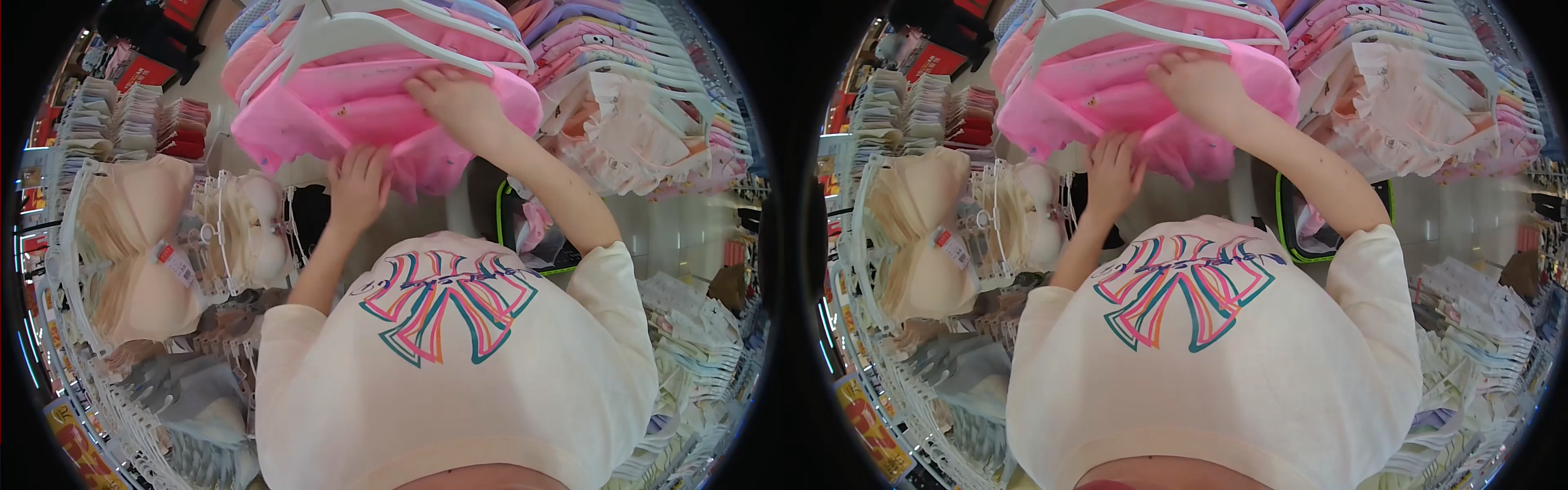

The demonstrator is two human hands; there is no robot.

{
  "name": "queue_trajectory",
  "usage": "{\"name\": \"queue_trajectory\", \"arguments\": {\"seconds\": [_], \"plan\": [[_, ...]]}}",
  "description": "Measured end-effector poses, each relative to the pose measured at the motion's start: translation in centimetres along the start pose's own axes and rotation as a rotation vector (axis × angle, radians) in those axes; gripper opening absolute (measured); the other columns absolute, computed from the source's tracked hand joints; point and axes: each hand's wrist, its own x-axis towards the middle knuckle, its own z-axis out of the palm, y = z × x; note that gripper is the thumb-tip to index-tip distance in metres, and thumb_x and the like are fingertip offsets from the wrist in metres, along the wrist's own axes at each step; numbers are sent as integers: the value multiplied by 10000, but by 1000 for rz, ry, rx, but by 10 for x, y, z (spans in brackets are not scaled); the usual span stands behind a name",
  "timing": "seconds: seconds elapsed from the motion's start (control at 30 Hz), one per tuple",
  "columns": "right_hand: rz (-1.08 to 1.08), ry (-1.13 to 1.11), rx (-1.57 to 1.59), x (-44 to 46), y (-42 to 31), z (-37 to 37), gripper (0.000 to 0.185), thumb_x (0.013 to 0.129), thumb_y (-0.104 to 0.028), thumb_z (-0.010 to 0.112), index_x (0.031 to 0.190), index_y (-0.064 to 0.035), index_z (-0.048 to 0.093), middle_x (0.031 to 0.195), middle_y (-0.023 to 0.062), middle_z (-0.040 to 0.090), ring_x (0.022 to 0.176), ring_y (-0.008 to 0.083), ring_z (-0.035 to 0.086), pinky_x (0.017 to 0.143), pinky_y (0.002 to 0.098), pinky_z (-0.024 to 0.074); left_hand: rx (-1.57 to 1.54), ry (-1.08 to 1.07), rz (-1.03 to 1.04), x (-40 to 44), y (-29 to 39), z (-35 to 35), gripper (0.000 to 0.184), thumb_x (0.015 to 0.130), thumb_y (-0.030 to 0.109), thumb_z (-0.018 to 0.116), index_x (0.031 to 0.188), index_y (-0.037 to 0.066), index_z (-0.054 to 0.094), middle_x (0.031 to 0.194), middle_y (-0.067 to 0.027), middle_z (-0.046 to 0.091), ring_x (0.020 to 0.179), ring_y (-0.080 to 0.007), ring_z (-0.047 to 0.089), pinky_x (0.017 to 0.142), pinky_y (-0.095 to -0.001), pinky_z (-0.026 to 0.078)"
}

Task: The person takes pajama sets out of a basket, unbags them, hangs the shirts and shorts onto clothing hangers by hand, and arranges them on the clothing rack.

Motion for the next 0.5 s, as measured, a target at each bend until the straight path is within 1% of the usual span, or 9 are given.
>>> {"name": "queue_trajectory", "arguments": {"seconds": [0.03, 0.07, 0.13, 0.2, 0.23, 0.33, 0.43, 0.47, 0.5], "plan": [[-59, 64, 50, 4, -4, -3, 237, 729, -147, 614, 955, -88, 576, 901, 55, 596, 885, 240, 587, 727, 349, 492, -33, 42, -22, -7, 7, -1, 375, 708, 148, 665, 1072, 104, 586, 1022, -56, 558, 980, -242, 535, 835, -408, 388], [-91, 22, 148, 6, -8, -3, 245, 732, -135, 609, 970, -91, 574, 898, 61, 599, 885, 246, 589, 732, 353, 492, -67, 82, -45, -10, 11, -2, 344, 693, 132, 675, 1029, 99, 609, 985, -49, 571, 966, -238, 539, 814, -397, 394], [-155, -68, 347, 11, -18, -5, 265, 739, -111, 598, 1002, -97, 570, 891, 75, 605, 886, 258, 593, 744, 361, 490, -165, 179, 6, -12, 14, -4, 284, 658, 100, 695, 937, 97, 637, 918, -36, 584, 934, -229, 549, 772, -385, 406], [-122, -427, 334, 22, -34, -15, 301, 741, -102, 601, 1040, -102, 566, 917, 92, 615, 872, 272, 598, 745, 369, 487, -226, 271, 57, -10, 14, -6, 246, 606, 53, 719, 842, 94, 660, 847, -27, 591, 867, -223, 566, 702, -345, 437], [-103, -606, 324, 26, -40, -19, 320, 742, -98, 602, 1059, -104, 564, 930, 100, 620, 864, 279, 601, 745, 373, 485, -245, 271, 83, -9, 12, -7, 244, 604, 53, 717, 838, 93, 660, 836, -25, 591, 859, -222, 568, 693, -341, 445], [-157, -797, 409, 33, -45, -11, 461, 755, -82, 584, 1207, -131, 508, 984, 133, 623, 834, 289, 613, 719, 375, 486, -302, 268, 138, -9, 8, -14, 238, 594, 40, 717, 821, 81, 660, 805, -31, 593, 824, -227, 575, 672, -333, 467], [-118, -860, 469, 37, -31, 21, 446, 777, -63, 518, 1213, -158, 531, 1031, 122, 620, 845, 260, 616, 716, 337, 491, -366, 200, 118, -11, 13, -26, 234, 582, 13, 723, 802, 60, 659, 781, -54, 595, 788, -245, 579, 663, -335, 481], [48, -852, 349, 41, -30, 20, 548, 790, -38, 486, 1316, -182, 444, 1123, 100, 596, 892, 226, 603, 739, 323, 486, -371, 162, 101, -7, 15, -33, 234, 583, 14, 724, 803, 59, 658, 778, -53, 594, 786, -245, 579, 662, -336, 483], [58, -806, 354, 41, -27, 24, 540, 800, -45, 478, 1321, -182, 437, 1142, 91, 587, 911, 220, 596, 749, 319, 483, -371, 128, 83, -1, 15, -38, 235, 583, 15, 725, 803, 58, 656, 776, -53, 594, 784, -245, 578, 661, -336, 484]]}}
